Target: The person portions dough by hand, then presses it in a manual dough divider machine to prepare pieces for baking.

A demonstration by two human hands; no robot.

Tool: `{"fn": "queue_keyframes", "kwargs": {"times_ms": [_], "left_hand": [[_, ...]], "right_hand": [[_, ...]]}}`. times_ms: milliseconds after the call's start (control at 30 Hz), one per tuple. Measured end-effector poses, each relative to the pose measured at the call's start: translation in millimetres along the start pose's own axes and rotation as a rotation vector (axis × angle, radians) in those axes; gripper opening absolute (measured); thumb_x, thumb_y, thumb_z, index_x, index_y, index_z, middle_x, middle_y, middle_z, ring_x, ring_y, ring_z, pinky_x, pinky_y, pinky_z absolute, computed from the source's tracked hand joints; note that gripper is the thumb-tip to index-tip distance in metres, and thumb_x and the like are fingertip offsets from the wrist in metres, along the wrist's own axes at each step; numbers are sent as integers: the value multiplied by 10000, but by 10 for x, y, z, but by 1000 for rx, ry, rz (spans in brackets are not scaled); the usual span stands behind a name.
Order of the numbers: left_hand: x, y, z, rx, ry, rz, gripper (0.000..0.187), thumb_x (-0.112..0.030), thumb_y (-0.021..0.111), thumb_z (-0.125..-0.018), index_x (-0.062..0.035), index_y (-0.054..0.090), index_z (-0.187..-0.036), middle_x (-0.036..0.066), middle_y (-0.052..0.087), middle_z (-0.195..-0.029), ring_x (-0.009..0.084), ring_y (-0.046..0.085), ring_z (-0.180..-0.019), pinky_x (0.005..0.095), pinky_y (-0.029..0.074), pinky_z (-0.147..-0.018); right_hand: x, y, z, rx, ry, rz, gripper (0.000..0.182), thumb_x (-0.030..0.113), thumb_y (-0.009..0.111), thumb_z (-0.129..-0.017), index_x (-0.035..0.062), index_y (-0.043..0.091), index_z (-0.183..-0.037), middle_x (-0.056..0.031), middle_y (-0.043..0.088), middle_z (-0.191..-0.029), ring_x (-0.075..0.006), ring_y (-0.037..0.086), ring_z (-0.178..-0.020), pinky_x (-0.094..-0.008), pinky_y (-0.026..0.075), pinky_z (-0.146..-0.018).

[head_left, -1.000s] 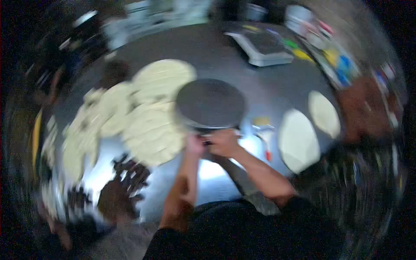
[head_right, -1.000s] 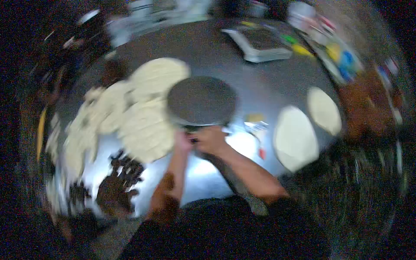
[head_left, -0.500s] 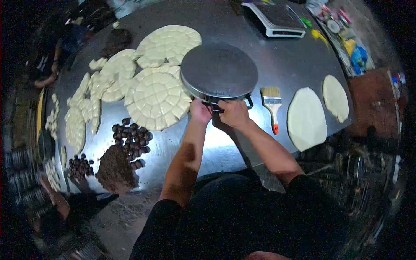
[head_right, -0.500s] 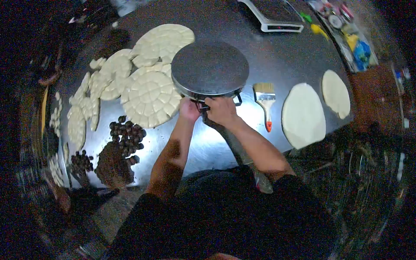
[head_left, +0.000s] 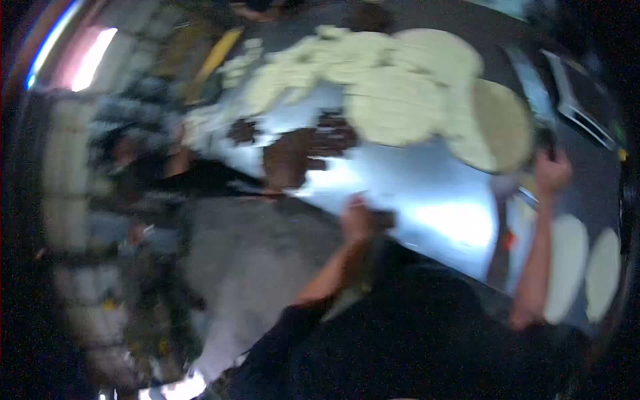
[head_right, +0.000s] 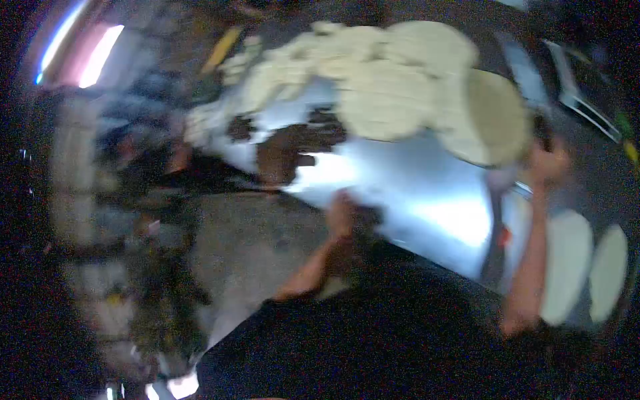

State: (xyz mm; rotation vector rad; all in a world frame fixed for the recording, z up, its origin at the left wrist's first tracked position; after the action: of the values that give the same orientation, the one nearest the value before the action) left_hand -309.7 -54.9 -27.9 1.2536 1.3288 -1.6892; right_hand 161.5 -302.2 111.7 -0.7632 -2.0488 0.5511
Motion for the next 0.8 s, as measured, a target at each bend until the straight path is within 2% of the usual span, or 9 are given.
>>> {"fn": "queue_keyframes", "kwargs": {"times_ms": [33,133,233,433,500,567,633,700,800], "left_hand": [[49,-97,201,-76,-82,63,246,-140,521,-928,-7,529,-1135,105,583,-949,204,576,-732,315,468,-614],[288,-400,662,-347,-378,284,162,-96,513,-923,8,575,-1030,94,603,-782,182,569,-553,285,451,-433],[832,-570,1122,-312,-563,635,135,-23,529,-905,29,575,-1020,96,594,-753,178,559,-536,289,456,-440],[-19,-256,1435,-147,-284,401,126,-11,527,-896,32,582,-1001,90,604,-771,135,559,-622,254,458,-516],[-272,-11,1331,9,-255,356,137,-18,528,-899,38,582,-1012,85,604,-782,124,550,-623,243,448,-519],[-534,-12,1187,16,-180,329,149,-25,528,-902,44,582,-1022,80,604,-793,113,542,-625,231,437,-523],[-884,166,968,135,-99,199,178,-48,528,-912,43,590,-1051,66,597,-802,96,525,-629,220,426,-538],[-1174,289,831,143,11,248,193,-92,553,-921,37,601,-1057,41,574,-760,86,510,-623,214,417,-538],[-1319,276,601,146,96,-16,396,-226,597,-917,57,552,-1190,90,560,-854,138,532,-680,265,448,-603]], "right_hand": [[-116,-118,-1,-86,-51,-133,332,352,755,-697,34,714,-783,-124,660,-645,-258,634,-591,-402,495,-599],[-236,-77,-234,-163,239,-299,261,235,745,-667,-1,691,-763,-143,655,-653,-243,644,-611,-383,489,-599],[-142,-363,-319,-192,343,-700,163,84,621,-695,-38,643,-801,-20,601,-661,-130,557,-607,-292,454,-581],[-36,-809,127,-213,40,-530,112,52,632,-681,-47,621,-733,-72,636,-653,-170,598,-594,-320,452,-564],[139,-1381,360,-79,140,-567,204,185,672,-651,-6,619,-703,-41,558,-574,-129,526,-546,-317,440,-539],[55,-1544,605,-133,110,-732,152,135,647,-657,1,577,-666,-9,523,-564,-105,499,-534,-282,418,-520],[101,-1770,845,-33,186,-959,57,8,565,-659,21,521,-624,13,479,-544,-70,448,-495,-247,360,-463],[35,-1748,1169,156,522,-1300,123,-18,536,-645,56,446,-605,27,410,-513,-61,385,-424,-236,291,-391],[175,-1558,1706,273,859,-1365,222,-14,502,-633,118,332,-581,20,363,-491,-92,290,-349,-249,198,-319]]}}
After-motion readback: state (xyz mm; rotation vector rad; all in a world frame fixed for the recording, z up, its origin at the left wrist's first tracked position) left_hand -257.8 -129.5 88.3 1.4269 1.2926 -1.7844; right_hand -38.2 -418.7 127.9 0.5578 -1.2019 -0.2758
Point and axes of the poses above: each hand's wrist, its own z-axis away from the middle knuckle, its own y-axis out of the palm, x = y × z, the point moved 3 cm from there along -z, towards the middle knuckle
